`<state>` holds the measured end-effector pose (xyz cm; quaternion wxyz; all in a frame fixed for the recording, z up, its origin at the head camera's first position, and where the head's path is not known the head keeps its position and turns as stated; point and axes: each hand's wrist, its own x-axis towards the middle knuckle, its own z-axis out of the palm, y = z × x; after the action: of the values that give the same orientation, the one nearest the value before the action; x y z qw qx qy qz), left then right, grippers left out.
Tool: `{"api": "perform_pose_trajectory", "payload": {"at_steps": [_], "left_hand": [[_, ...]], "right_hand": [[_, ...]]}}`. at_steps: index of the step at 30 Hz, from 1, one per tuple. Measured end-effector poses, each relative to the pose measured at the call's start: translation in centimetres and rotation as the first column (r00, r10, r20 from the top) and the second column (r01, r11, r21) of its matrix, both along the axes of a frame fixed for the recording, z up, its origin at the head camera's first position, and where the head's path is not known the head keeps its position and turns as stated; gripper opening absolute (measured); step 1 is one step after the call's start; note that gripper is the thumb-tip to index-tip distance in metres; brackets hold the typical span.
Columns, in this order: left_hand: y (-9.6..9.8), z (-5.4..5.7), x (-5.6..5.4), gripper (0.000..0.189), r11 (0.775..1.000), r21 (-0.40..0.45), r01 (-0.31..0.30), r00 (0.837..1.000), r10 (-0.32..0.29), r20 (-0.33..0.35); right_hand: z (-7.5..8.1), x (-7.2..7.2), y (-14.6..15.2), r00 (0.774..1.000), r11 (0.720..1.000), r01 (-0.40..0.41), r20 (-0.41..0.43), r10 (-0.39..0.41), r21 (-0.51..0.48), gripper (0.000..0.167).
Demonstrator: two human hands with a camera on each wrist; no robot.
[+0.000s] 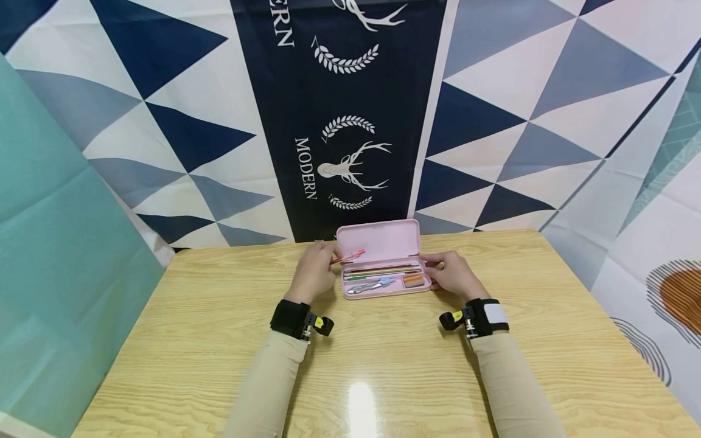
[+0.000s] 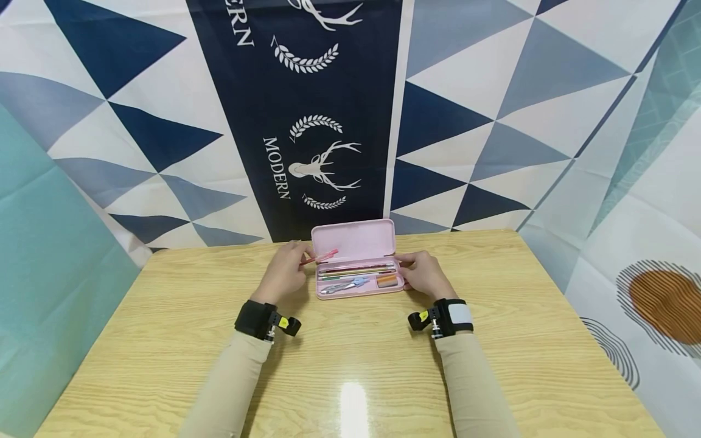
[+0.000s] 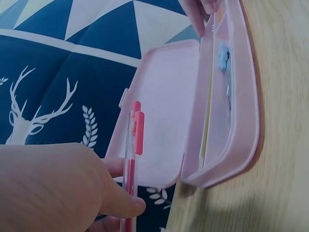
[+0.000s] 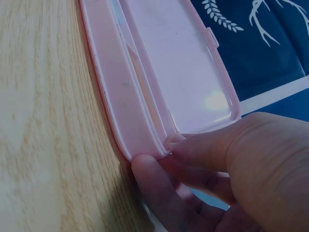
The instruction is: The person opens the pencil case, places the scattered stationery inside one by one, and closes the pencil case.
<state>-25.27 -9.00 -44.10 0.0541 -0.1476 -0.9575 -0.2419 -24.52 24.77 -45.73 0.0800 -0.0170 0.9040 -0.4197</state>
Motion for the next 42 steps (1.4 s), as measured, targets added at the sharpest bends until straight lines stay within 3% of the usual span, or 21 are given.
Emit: {"api": "perform_pose_trajectory", "payload": {"at_steps": [1,3,4,6,7,9,10,11,13,15,17,22,24,27,29,34,36,42], "left_hand": [[0.1,-0.7,-0.5,0.036,1.0,-0.002,0.008,1.0,-0.008,-0.004],[0.1,-3.4,-2.3,0.036,0.999,0.008,0.034,0.998,-0.033,-0.058],[0.3,-3.5,-2.4,0.036,0.999,-0.002,0.041,0.996,-0.041,-0.079],[0.5,-5.4,-3.6,0.038,0.999,0.005,0.05,0.992,-0.049,-0.114],[1.1,-4.1,-2.7,0.04,0.999,-0.01,0.037,0.993,-0.037,-0.11],[1.8,-3.5,-2.3,0.042,0.999,-0.025,0.035,0.994,-0.037,-0.104],[2.3,-2.5,-1.7,0.042,0.999,-0.027,0.036,0.996,-0.038,-0.084],[2.6,-2.6,-1.8,0.043,0.999,-0.027,0.034,0.997,-0.036,-0.061],[3.3,-0.8,-0.8,0.042,0.998,-0.043,0.045,0.998,-0.046,-0.036],[3.7,-0.3,-0.6,0.042,0.997,-0.049,0.054,0.998,-0.055,-0.03],[3.8,-1.6,-1.6,0.04,0.996,-0.047,0.076,0.995,-0.079,-0.057],[4.6,-1.3,-1.3,0.039,0.994,-0.063,0.092,0.991,-0.098,-0.095],[5.3,1.1,0.3,0.041,0.993,-0.08,0.081,0.994,-0.087,-0.067],[5.7,1.2,0.5,0.041,0.993,-0.08,0.088,0.992,-0.094,-0.086],[5.9,-1.0,-1.0,0.041,0.993,-0.085,0.085,0.986,-0.096,-0.136],[6.9,-4.4,-3.3,0.045,0.992,-0.11,0.06,0.979,-0.08,-0.185],[7.4,-3.8,-3.0,0.047,0.992,-0.116,0.057,0.985,-0.075,-0.155],[8.6,-6.5,-4.0,0.05,0.997,-0.068,0.036,0.984,-0.048,-0.171]], "right_hand": [[0.0,0.0,0.0,1.0,1.0,0.003,0.002,-0.003,-0.001,0.045],[0.0,0.0,-0.1,1.0,1.0,0.002,0.002,-0.002,0.002,0.045],[0.0,0.0,-0.1,1.0,1.0,0.002,0.002,-0.002,0.003,0.045],[0.0,0.0,-0.1,1.0,1.0,0.003,0.004,-0.003,0.003,0.045],[0.0,0.0,-0.1,1.0,1.0,0.003,0.002,-0.003,0.005,0.045],[0.1,0.1,0.0,1.0,1.0,0.003,0.001,-0.003,0.008,0.045],[0.1,0.1,0.0,1.0,1.0,0.003,0.001,-0.003,0.008,0.045],[0.1,0.1,0.0,1.0,1.0,0.003,0.0,-0.003,0.009,0.045],[0.1,0.1,0.0,1.0,1.0,-0.001,-0.004,0.001,0.011,0.045],[0.0,0.1,0.0,1.0,1.0,-0.002,-0.004,0.002,0.01,0.045],[0.0,0.1,0.1,1.0,1.0,-0.005,-0.008,0.005,0.015,0.045],[0.0,0.0,0.1,1.0,1.0,-0.004,-0.01,0.004,0.016,0.045],[0.0,0.1,0.0,1.0,1.0,-0.007,-0.012,0.007,0.013,0.045],[0.0,0.1,0.1,1.0,1.0,-0.011,-0.015,0.011,0.007,0.045],[0.0,0.2,0.1,1.0,1.0,-0.012,-0.015,0.012,-0.001,0.045],[-0.1,0.3,0.1,1.0,1.0,-0.012,-0.011,0.012,-0.005,0.045],[-0.1,0.3,0.0,1.0,1.0,-0.012,-0.013,0.012,0.004,0.045],[0.2,0.1,0.0,1.0,1.0,-0.001,-0.009,0.001,0.013,0.045]]}}
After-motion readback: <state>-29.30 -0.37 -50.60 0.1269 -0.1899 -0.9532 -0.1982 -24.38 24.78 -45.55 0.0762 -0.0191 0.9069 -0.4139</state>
